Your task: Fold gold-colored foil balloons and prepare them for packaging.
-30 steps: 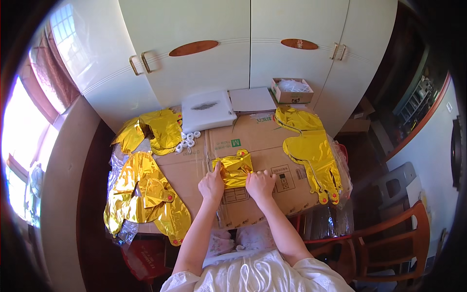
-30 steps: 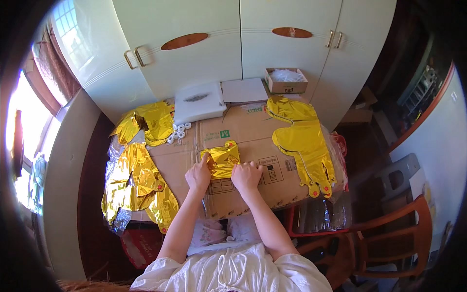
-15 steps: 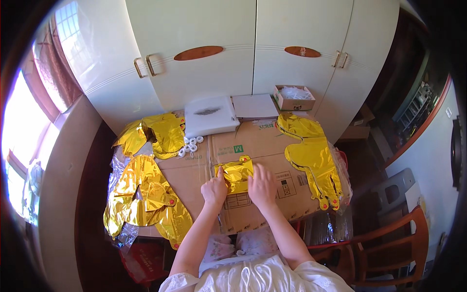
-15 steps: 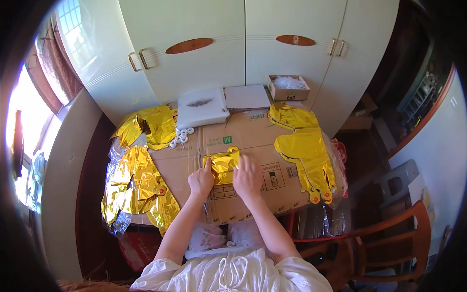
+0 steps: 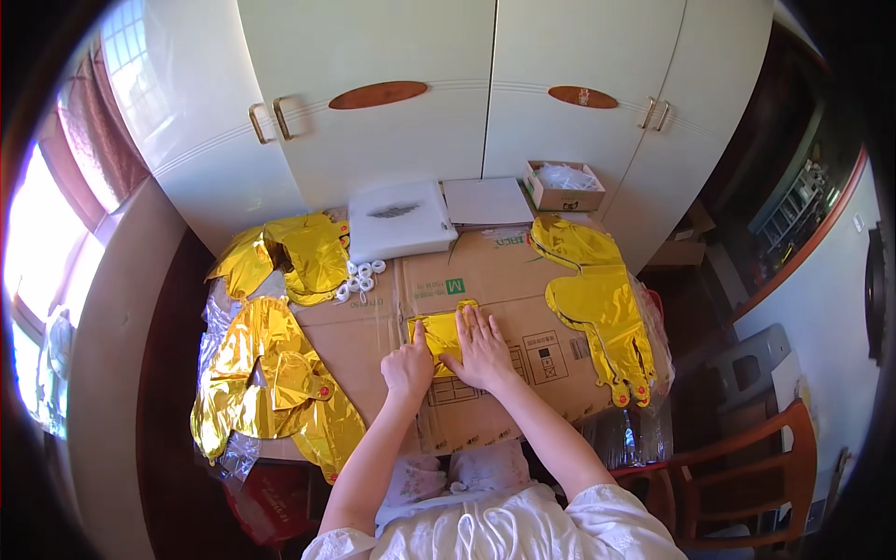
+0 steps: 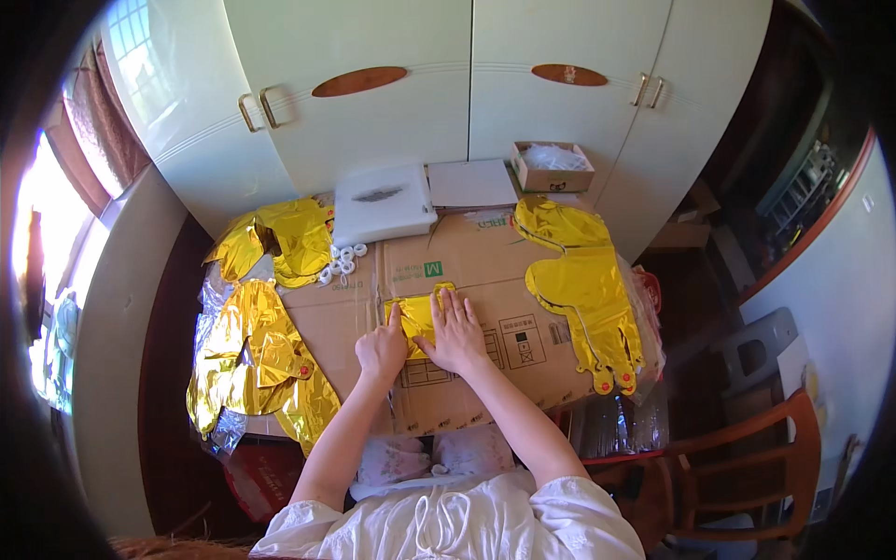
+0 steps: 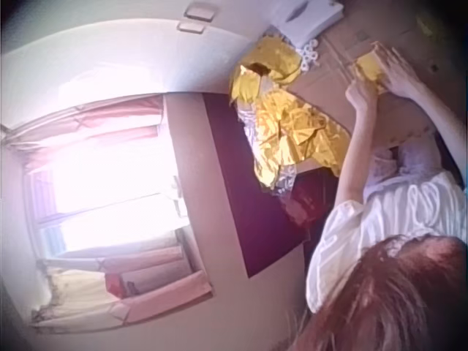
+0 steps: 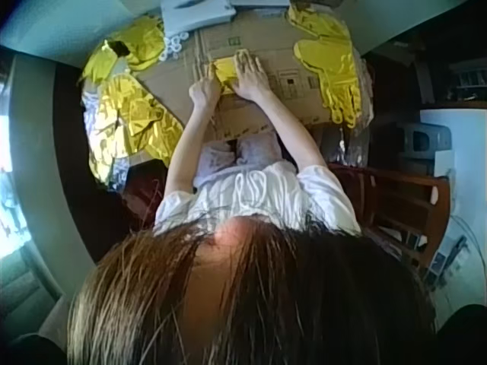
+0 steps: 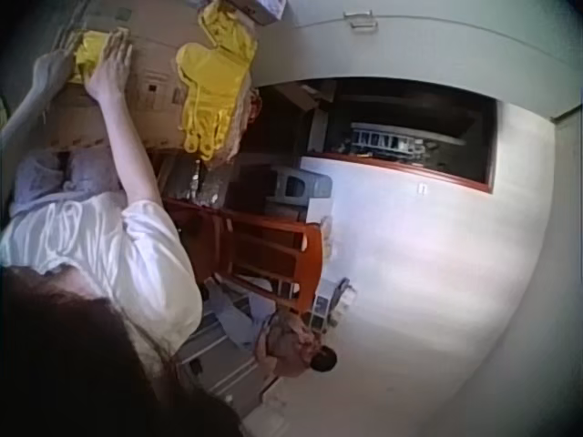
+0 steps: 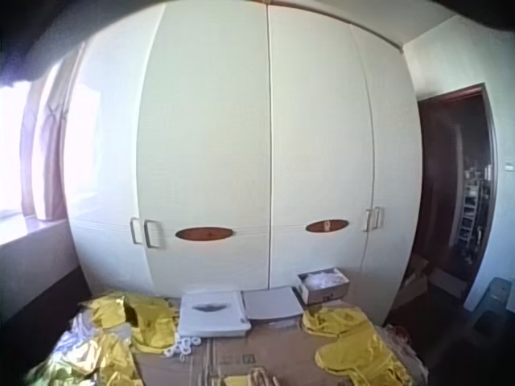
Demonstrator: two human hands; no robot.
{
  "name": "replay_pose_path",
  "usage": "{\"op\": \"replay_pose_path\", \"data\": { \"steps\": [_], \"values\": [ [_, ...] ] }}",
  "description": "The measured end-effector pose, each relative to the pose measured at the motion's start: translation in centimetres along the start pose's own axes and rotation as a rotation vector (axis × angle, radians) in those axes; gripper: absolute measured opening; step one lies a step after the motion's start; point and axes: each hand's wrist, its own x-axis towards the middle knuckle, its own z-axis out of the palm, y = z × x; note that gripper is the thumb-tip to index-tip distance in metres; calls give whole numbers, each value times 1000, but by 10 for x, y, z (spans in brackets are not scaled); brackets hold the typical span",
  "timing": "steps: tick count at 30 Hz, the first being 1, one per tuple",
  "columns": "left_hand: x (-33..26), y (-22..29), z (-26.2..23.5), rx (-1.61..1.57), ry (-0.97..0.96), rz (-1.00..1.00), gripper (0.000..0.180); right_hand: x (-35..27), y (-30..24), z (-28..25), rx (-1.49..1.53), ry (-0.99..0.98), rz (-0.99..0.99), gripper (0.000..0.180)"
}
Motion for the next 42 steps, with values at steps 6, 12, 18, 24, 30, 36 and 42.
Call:
{"op": "replay_pose_path", "data": {
  "steps": [6, 12, 18, 24, 30, 36, 42],
  "values": [
    [0, -3, -3, 35, -26, -2, 63, -1, -3, -6, 4, -17, 38, 98],
    [3, -13, -10, 2, 29, -6, 57, -3, -2, -5, 4, 0, 73, 99],
    [2, -14, -20, -101, 385, 288, 57, -3, -3, -11, 36, -7, 93, 99],
    [14, -12, 15, -150, 140, 373, 71, -2, -5, -4, -8, 28, 114, 96],
    [14, -11, 9, -74, 110, 371, 82, -4, -3, -4, -23, 18, 127, 98],
    [14, -12, -1, -53, 40, 374, 85, -4, 0, -7, -18, -10, 114, 103],
    [15, -16, -3, 11, 28, 404, 89, -10, 14, -14, 31, -56, 57, 113]
  ]
}}
